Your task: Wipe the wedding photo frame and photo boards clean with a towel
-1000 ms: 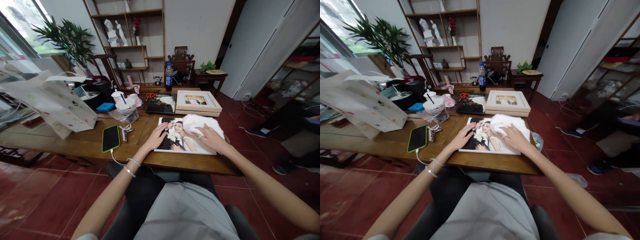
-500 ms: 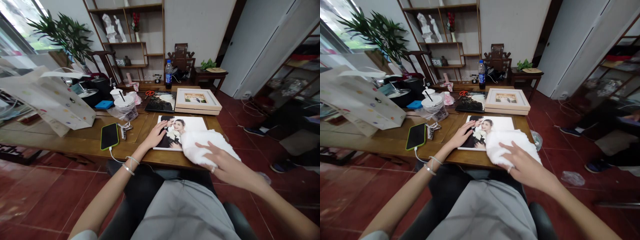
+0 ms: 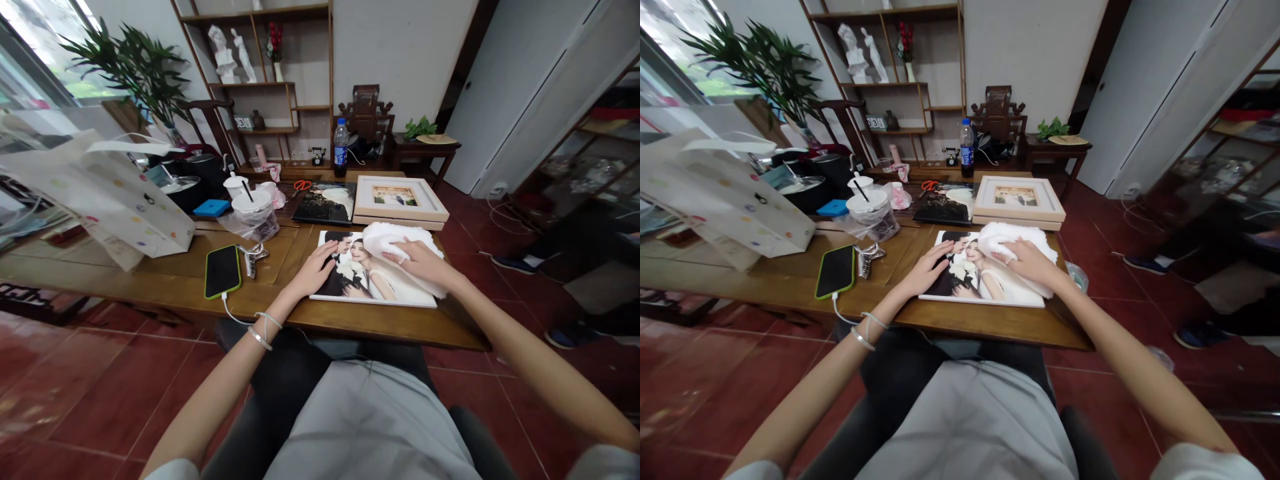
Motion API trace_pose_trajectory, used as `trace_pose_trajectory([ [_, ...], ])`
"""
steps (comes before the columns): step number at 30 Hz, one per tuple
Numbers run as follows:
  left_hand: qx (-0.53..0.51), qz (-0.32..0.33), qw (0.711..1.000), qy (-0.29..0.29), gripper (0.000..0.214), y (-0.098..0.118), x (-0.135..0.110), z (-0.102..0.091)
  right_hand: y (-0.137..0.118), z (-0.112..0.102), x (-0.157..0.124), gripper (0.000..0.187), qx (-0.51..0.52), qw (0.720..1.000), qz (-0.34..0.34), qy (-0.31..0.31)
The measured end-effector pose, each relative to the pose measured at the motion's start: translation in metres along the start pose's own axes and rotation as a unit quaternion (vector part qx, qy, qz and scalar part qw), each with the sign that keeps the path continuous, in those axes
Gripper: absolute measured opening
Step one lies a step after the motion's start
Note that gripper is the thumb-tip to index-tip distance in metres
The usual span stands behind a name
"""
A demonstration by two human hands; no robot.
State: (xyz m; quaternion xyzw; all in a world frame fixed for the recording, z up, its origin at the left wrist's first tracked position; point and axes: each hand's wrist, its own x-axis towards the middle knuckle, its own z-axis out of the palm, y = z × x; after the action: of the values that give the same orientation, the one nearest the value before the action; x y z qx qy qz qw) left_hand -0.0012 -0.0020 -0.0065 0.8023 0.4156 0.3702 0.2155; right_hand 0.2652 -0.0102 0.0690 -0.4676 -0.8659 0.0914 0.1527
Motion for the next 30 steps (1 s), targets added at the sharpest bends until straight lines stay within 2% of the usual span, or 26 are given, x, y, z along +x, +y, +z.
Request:
trace_pose_trajectory([
  [3,0.000,0.000,1.000,-0.001,0.039,-0.001,0.000,0.000,0.013,0.002,0.017,0.042,0.027,1.000,0.006,0.006],
  [6,0.004,0.001,1.000,0.000,0.039,-0.002,0.001,0.001,0.013,0.008,0.014,0.044,0.021,0.999,0.034,0.010],
  [8,0.005,0.002,1.000,0.000,0.039,-0.002,0.001,0.000,0.005,0.012,0.003,0.042,0.007,0.999,0.035,0.006],
  [14,0.006,0.003,1.000,-0.001,0.040,0.000,0.000,0.000,-0.043,0.017,-0.050,0.033,-0.005,0.999,-0.047,-0.027],
  [17,0.003,0.006,1.000,0.002,0.040,-0.001,0.000,0.001,-0.064,0.013,-0.071,0.027,0.012,0.993,-0.100,-0.062],
  [20,0.002,0.004,1.000,0.000,0.039,-0.002,0.001,0.001,-0.070,0.003,-0.080,0.023,0.050,0.983,-0.131,-0.115],
  [22,0.003,0.002,1.000,-0.002,0.039,-0.002,0.001,0.001,-0.067,-0.002,-0.078,0.025,0.072,0.980,-0.121,-0.144],
  [25,0.003,0.001,1.000,-0.001,0.039,-0.001,0.001,0.001,-0.052,-0.003,-0.065,0.033,0.070,0.983,-0.067,-0.153],
  [27,0.005,0.001,1.000,-0.001,0.039,-0.001,0.001,0.000,-0.038,0.002,-0.049,0.031,0.045,0.988,-0.051,-0.137],
  [30,0.011,0.001,1.000,-0.003,0.040,-0.001,0.000,0.000,-0.020,0.011,-0.022,0.025,-0.001,0.993,-0.078,-0.090],
])
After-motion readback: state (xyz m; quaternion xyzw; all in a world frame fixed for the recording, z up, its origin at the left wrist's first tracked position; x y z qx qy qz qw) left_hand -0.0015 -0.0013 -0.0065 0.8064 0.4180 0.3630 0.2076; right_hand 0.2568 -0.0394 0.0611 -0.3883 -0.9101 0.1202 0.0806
